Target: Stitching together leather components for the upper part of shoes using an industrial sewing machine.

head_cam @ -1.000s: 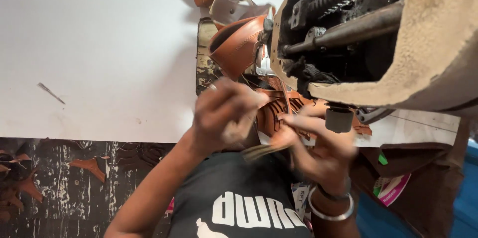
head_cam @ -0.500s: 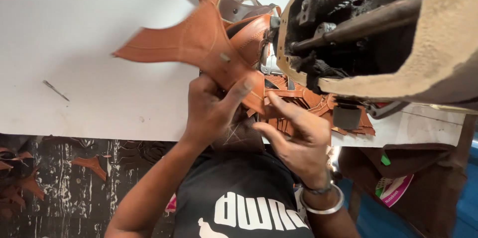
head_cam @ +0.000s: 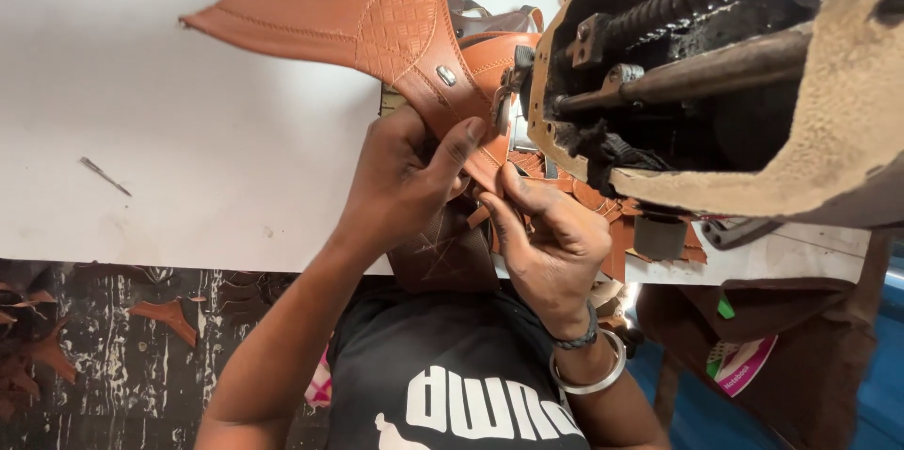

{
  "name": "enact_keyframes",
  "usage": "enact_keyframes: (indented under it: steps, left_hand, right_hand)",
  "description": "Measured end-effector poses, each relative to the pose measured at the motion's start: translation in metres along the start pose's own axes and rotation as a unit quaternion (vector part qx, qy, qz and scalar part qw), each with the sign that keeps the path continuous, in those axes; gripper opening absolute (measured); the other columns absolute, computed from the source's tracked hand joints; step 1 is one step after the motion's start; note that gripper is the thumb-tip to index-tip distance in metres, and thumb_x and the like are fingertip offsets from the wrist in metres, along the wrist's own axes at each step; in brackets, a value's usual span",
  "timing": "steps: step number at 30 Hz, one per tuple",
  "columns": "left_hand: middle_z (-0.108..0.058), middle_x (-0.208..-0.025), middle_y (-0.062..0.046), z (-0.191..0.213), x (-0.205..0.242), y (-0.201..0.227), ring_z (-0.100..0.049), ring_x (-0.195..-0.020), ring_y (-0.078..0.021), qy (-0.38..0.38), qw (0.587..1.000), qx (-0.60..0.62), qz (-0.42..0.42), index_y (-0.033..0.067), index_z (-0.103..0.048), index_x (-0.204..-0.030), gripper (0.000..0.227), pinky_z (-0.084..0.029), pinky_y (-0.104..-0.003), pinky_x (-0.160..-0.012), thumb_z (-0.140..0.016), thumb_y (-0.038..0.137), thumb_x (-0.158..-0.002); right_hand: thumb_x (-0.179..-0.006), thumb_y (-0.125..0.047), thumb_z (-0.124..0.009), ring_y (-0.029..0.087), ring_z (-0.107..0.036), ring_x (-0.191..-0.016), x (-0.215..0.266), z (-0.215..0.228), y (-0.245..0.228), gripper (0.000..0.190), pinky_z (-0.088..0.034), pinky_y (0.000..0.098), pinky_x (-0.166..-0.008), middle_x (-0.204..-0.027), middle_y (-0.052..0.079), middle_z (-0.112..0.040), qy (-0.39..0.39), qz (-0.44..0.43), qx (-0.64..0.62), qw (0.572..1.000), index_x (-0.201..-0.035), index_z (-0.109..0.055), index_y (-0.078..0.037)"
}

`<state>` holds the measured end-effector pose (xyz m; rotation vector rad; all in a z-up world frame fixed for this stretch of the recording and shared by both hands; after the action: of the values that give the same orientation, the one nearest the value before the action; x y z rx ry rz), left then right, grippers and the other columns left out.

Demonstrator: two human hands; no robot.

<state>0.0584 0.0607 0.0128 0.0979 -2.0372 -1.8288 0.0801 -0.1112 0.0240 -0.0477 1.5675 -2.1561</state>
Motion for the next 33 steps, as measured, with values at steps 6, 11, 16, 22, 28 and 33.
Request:
enact_keyframes:
  steps: [6, 11, 16, 22, 28, 33]
  left_hand:
    - [-0.071, -0.074, -0.002, 0.007, -0.009, 0.01, -0.064, -0.064, -0.0042, 0.001, 0.993, -0.082, -0.087, -0.0006, -0.073, -0.102, 0.019, -0.052, -0.024, -0.055, -0.065, 0.017, -0.103]
    - [-0.074, -0.076, -0.004, 0.009, -0.029, 0.015, -0.067, -0.065, -0.0062, 0.01, 0.984, -0.115, -0.137, 0.0004, -0.074, -0.097, 0.02, -0.053, -0.025, -0.056, -0.064, 0.017, -0.104]
    - [-0.077, -0.076, -0.004, 0.01, -0.052, 0.013, -0.069, -0.063, -0.0068, 0.019, 0.981, -0.133, -0.14, 0.0011, -0.071, -0.087, 0.03, -0.054, -0.025, -0.056, -0.062, 0.025, -0.104]
    - [-0.08, -0.081, -0.004, 0.006, -0.043, 0.013, -0.068, -0.063, -0.0062, 0.057, 0.979, -0.126, -0.148, 0.0008, -0.072, -0.09, 0.034, -0.055, -0.027, -0.059, -0.062, 0.03, -0.104]
    - [-0.065, -0.077, -0.006, -0.026, 0.016, -0.018, -0.06, -0.063, -0.0117, 0.11, 0.968, 0.221, -0.041, 0.0006, -0.069, -0.101, 0.031, -0.049, -0.029, -0.056, -0.06, 0.029, -0.107]
    - [-0.065, -0.081, -0.01, -0.059, 0.063, -0.034, -0.061, -0.067, -0.0158, -0.042, 0.847, 0.514, 0.131, 0.0018, -0.061, -0.094, 0.039, -0.052, -0.03, -0.06, -0.057, 0.038, -0.107]
  right_hand:
    - [-0.091, 0.007, -0.079, 0.013, -0.075, -0.09, -0.003, -0.004, 0.003, 0.021, -0.06, 0.0228, -0.078, -0.101, 0.014, -0.078, -0.005, -0.007, -0.014, 1.0, -0.112, -0.074, 0.005]
    - [-0.095, 0.011, -0.073, 0.015, -0.076, -0.096, -0.007, -0.009, 0.001, 0.022, -0.062, 0.0245, -0.086, -0.104, 0.015, -0.078, 0.003, -0.031, -0.062, 0.998, -0.116, -0.072, 0.006]
    - [-0.096, 0.013, -0.069, 0.017, -0.077, -0.1, -0.006, -0.008, 0.002, 0.022, -0.063, 0.0255, -0.089, -0.107, 0.015, -0.077, -0.006, -0.044, -0.089, 0.995, -0.118, -0.071, 0.006]
    - [-0.096, 0.008, -0.07, 0.015, -0.076, -0.093, -0.009, -0.013, 0.0, 0.019, -0.062, 0.0238, -0.083, -0.102, 0.014, -0.078, -0.06, -0.038, -0.078, 0.994, -0.115, -0.072, 0.006]
    - [-0.088, -0.012, -0.078, 0.018, -0.066, -0.087, 0.035, -0.038, 0.061, 0.055, -0.054, 0.0274, -0.076, -0.11, 0.012, -0.073, -0.293, -0.218, -0.089, 0.927, -0.138, -0.058, -0.002]
    - [-0.086, -0.017, -0.078, 0.025, -0.042, -0.141, 0.143, -0.047, 0.149, 0.085, -0.039, 0.0371, -0.115, -0.153, 0.015, -0.043, -0.329, -0.248, -0.364, 0.835, -0.154, -0.032, 0.0]
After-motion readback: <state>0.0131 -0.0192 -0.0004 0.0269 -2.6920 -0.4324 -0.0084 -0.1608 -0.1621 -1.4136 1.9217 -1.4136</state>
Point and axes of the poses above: each hand's wrist, its own x-axis away from the middle knuckle, its own z-axis out of the back of the hand, y = z × x, the point moved 2 cm from there along -x, towards the middle knuckle
